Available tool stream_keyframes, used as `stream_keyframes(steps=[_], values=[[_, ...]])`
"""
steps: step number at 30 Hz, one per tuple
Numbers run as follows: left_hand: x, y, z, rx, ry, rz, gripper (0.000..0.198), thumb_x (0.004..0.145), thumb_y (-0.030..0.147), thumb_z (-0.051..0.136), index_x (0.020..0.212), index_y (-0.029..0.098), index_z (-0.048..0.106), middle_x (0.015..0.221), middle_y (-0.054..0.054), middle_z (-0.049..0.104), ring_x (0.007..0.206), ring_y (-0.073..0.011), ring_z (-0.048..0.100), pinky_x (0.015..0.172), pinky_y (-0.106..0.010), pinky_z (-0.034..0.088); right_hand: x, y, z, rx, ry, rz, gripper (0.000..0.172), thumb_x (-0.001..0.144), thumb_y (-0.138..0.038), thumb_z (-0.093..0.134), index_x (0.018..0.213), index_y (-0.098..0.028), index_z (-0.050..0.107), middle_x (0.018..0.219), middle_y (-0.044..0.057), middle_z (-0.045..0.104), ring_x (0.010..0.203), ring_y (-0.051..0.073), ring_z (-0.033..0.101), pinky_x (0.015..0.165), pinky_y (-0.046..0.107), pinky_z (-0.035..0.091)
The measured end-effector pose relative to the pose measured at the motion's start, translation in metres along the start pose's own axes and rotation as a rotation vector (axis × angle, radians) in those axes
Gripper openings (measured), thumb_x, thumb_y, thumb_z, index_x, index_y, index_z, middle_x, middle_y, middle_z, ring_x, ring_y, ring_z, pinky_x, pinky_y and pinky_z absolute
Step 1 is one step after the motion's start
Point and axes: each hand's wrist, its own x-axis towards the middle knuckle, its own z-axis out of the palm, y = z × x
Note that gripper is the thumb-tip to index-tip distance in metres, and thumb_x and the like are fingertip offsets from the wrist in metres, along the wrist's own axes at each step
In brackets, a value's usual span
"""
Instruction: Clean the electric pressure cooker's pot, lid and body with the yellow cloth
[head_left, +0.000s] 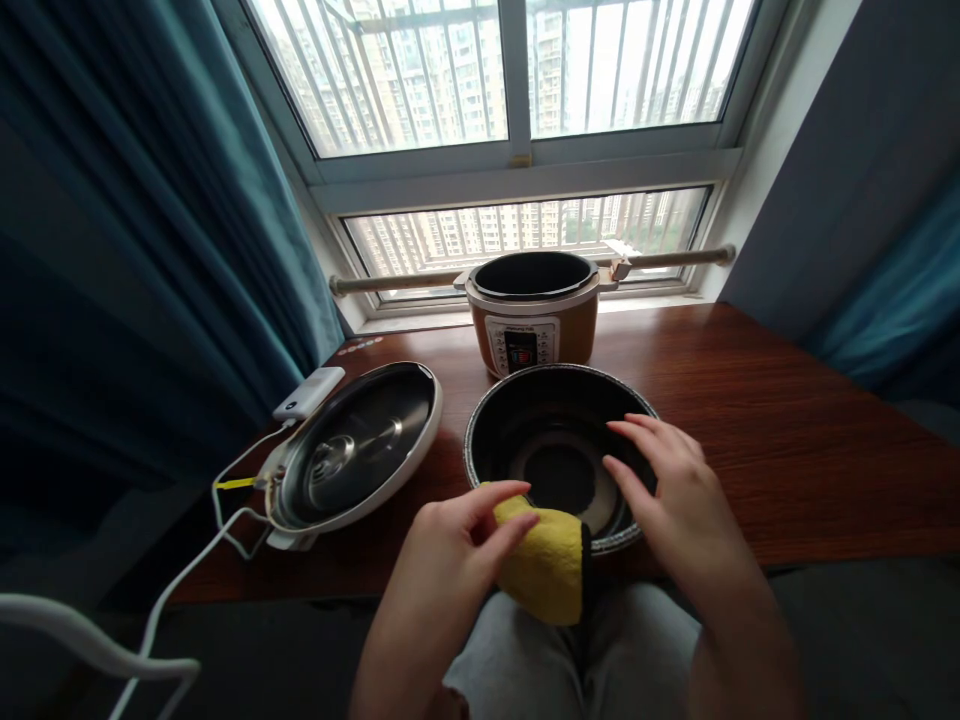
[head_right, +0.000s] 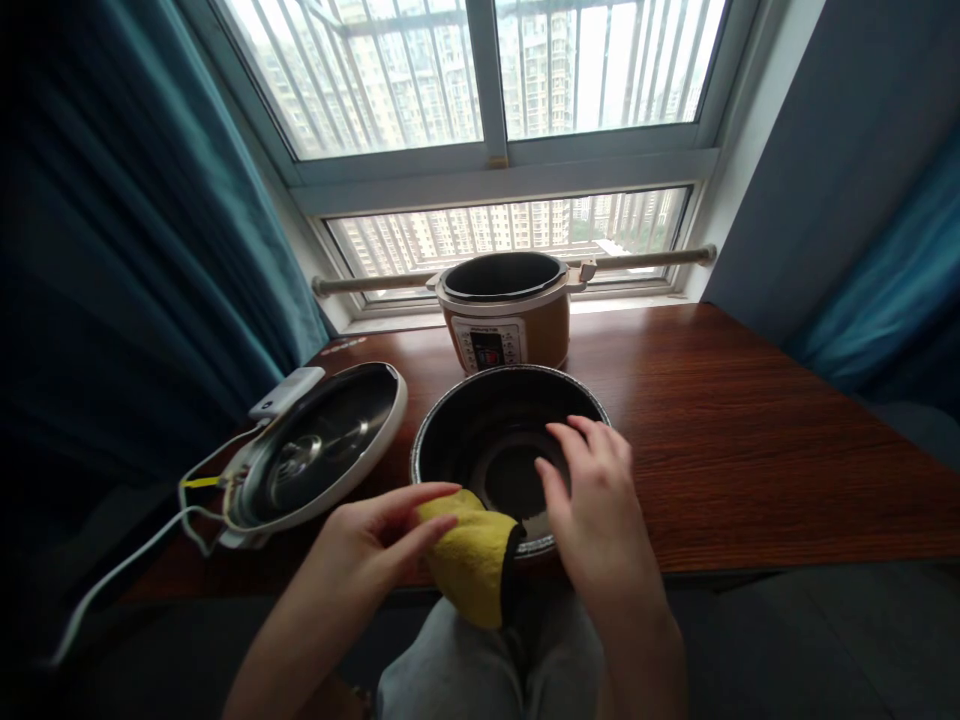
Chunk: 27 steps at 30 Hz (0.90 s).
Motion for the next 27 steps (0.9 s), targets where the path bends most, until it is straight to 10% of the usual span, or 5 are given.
stream_keyframes(steps=[3,8,20,27], values=[[0.006,-0.002,0.006,-0.056,-0.225,-0.081,0.031,0.068,0.040,0.065,0.092,0.021,0.072,0.072,-0.002,0.067,0.059,-0.0153,0.058,0.051,-0.023,0.045,0.009,0.025,0.012,-0.116,0.131,0.179,0.041,0.084,-0.023,0.044,0.122,-0.009,0.051,0.126,0.018,0.049,0.119,0.030,0.043,0.101,0.045,0.034],[0.010,-0.009,0.003,-0.126,-0.245,-0.139,0.028,0.066,0.038,0.065,0.082,0.016,0.073,0.064,-0.003,0.066,0.050,-0.0132,0.055,0.048,-0.023,0.044,0.013,0.046,0.021,-0.123,0.046,0.250,0.052,0.083,-0.016,0.038,0.134,-0.005,0.038,0.129,0.020,0.049,0.119,0.029,0.047,0.095,0.041,0.041],[0.029,-0.029,-0.015,-0.102,0.294,-0.031,0.028,0.070,0.033,0.060,0.091,0.016,0.068,0.092,-0.008,0.071,0.087,-0.0232,0.066,0.082,-0.036,0.050,0.015,0.057,0.020,-0.109,0.043,0.222,0.053,0.081,-0.014,0.037,0.134,-0.012,0.042,0.129,0.016,0.051,0.117,0.027,0.051,0.095,0.040,0.041],[0.045,-0.035,0.004,0.036,0.319,0.054,0.052,0.065,0.029,0.068,0.114,0.014,0.056,0.108,-0.012,0.066,0.096,-0.0250,0.064,0.082,-0.034,0.051,0.014,0.054,0.017,-0.075,0.036,0.233,0.052,0.082,-0.015,0.036,0.133,-0.008,0.042,0.131,0.015,0.050,0.118,0.025,0.050,0.098,0.035,0.040]])
